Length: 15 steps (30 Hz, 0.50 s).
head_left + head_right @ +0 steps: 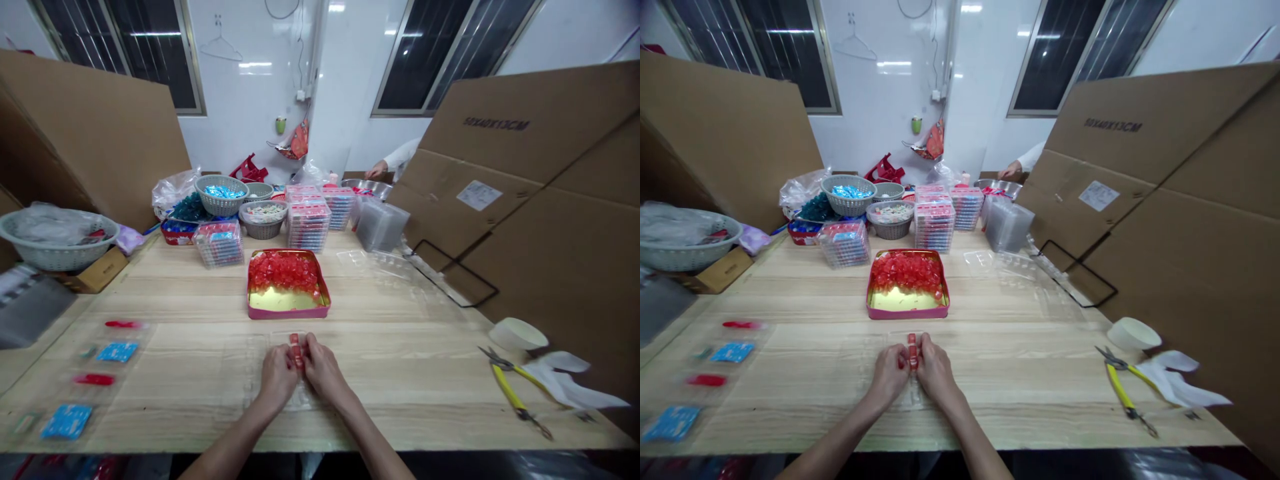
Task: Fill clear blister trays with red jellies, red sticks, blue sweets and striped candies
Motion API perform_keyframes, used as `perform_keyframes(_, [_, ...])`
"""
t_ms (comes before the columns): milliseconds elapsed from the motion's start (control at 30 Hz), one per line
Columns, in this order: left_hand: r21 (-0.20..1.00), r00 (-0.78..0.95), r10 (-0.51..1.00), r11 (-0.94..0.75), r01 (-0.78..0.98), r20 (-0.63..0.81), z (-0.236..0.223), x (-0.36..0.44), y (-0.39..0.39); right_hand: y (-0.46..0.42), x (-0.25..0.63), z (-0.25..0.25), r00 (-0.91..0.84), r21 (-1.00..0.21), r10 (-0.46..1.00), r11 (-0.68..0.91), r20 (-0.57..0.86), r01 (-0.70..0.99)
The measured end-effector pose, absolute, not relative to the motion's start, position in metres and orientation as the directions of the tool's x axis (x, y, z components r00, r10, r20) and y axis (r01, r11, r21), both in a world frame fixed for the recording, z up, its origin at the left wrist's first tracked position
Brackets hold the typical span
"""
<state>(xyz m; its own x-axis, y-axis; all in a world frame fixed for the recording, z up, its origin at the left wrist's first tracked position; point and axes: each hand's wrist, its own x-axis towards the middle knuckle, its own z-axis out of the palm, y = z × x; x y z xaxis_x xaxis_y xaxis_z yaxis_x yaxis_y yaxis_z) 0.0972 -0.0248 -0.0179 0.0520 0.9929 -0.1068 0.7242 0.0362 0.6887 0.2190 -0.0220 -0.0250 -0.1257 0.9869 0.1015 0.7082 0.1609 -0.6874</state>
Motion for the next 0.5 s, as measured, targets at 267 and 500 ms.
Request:
perform_keyframes(267, [0.832, 0.102, 0.969, 0.136, 0.538, -0.225, -0.006, 0.088, -0.019, -0.026, 0.233, -0.021, -0.142, -0.762, 0.982, 0.188, 0.127, 0.619])
perform_keyframes(500, [0.844, 0.238, 0.871, 0.481, -0.238, -0.429, 0.013, 0.072, -0.019, -0.035, 0.22, 0.012, -0.164, -0.916, 0.985, 0.119, 0.059, 0.384])
